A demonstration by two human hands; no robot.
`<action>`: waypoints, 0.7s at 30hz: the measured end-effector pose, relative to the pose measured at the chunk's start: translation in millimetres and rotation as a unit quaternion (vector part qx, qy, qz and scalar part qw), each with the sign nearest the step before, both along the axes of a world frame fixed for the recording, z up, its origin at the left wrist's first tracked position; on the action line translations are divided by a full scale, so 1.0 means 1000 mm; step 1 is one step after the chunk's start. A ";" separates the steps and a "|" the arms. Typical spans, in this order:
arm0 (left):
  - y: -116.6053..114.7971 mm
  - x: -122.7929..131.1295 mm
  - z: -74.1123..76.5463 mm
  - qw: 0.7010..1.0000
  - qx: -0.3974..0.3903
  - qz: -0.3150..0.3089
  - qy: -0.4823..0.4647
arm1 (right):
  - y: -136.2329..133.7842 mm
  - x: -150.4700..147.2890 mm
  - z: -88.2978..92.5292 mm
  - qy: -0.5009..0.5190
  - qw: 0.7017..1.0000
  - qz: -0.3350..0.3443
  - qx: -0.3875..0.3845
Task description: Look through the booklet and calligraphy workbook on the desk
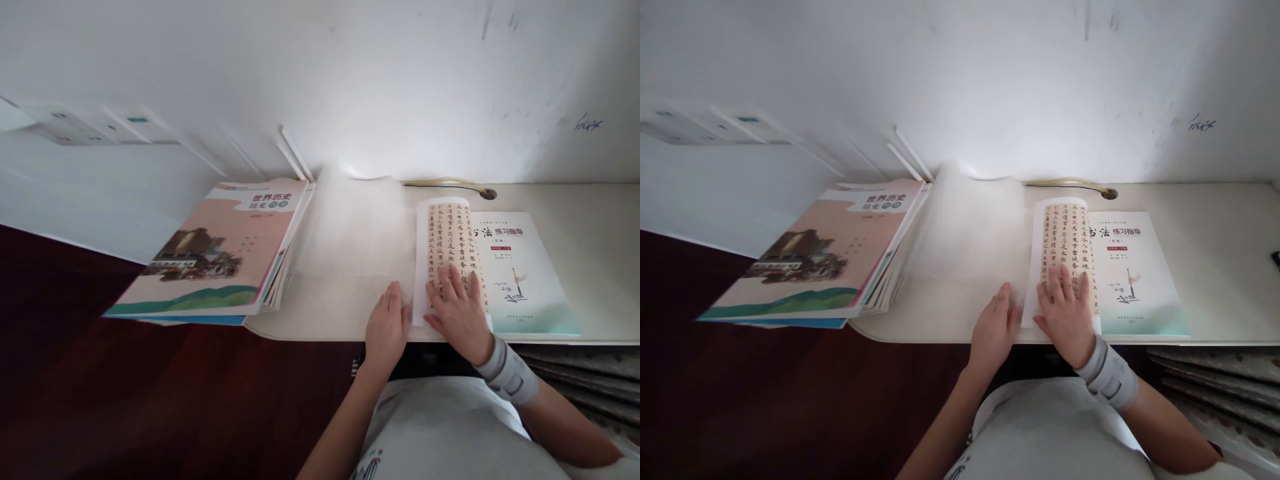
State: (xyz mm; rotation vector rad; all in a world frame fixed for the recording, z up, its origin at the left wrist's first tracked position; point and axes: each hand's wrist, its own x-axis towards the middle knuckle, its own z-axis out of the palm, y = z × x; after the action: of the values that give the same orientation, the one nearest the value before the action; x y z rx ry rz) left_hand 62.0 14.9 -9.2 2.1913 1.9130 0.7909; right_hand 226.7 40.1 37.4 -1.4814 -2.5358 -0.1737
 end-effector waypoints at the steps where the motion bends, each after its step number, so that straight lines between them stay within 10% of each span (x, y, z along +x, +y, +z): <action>1: -0.001 0.000 -0.001 1.000 -0.004 -0.004 0.000 | 0.000 -0.002 -0.001 0.001 1.000 0.000 -0.001; 21: -0.008 -0.001 0.002 0.988 -0.049 0.042 -0.142 | 0.000 0.007 -0.013 -0.027 1.000 0.007 -0.014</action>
State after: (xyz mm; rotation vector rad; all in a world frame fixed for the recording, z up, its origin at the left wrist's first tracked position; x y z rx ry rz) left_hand 61.4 6.8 -7.3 1.8393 1.8666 0.9417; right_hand 234.0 40.1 24.2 -1.4892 -2.5995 -0.1805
